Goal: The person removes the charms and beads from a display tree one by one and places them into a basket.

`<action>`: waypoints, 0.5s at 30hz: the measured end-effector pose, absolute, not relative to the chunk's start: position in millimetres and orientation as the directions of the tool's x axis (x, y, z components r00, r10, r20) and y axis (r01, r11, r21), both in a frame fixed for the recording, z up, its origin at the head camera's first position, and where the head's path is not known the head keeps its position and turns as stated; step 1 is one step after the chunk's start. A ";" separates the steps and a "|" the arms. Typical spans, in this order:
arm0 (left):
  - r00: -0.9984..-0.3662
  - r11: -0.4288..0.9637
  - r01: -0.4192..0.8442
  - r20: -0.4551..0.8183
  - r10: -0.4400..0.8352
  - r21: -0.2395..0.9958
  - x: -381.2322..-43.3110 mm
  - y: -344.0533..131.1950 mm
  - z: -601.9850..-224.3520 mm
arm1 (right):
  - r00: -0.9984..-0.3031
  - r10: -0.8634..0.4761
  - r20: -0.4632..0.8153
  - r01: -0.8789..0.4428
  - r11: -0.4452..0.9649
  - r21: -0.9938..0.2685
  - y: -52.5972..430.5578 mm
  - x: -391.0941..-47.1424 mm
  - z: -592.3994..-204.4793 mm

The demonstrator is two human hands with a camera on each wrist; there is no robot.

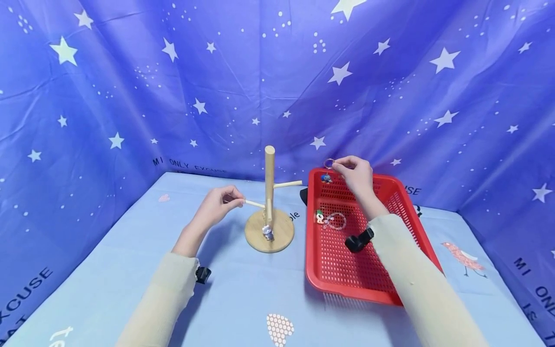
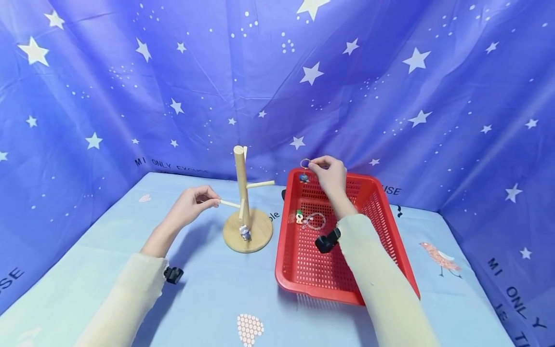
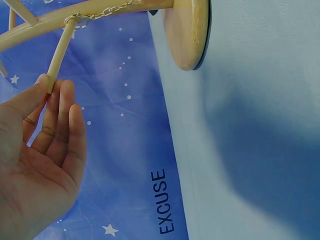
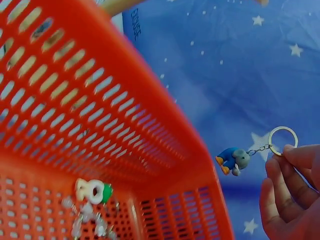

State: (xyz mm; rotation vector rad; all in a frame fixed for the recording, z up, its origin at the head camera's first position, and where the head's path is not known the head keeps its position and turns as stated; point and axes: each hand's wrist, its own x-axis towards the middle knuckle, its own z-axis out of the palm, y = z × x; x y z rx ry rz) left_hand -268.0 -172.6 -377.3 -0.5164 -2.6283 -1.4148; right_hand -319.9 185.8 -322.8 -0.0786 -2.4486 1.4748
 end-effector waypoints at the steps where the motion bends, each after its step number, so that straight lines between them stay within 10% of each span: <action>1: -0.935 0.506 0.348 0.257 0.243 0.789 -268.1 -172.5 -377.4 | -0.959 0.194 0.206 -0.090 0.482 -0.872 188.8 -319.6 -324.9; 15: -0.931 0.506 0.360 0.266 0.251 0.784 -268.5 -173.4 -377.4 | -0.977 0.192 0.093 0.014 0.491 -0.871 228.1 -312.3 -346.9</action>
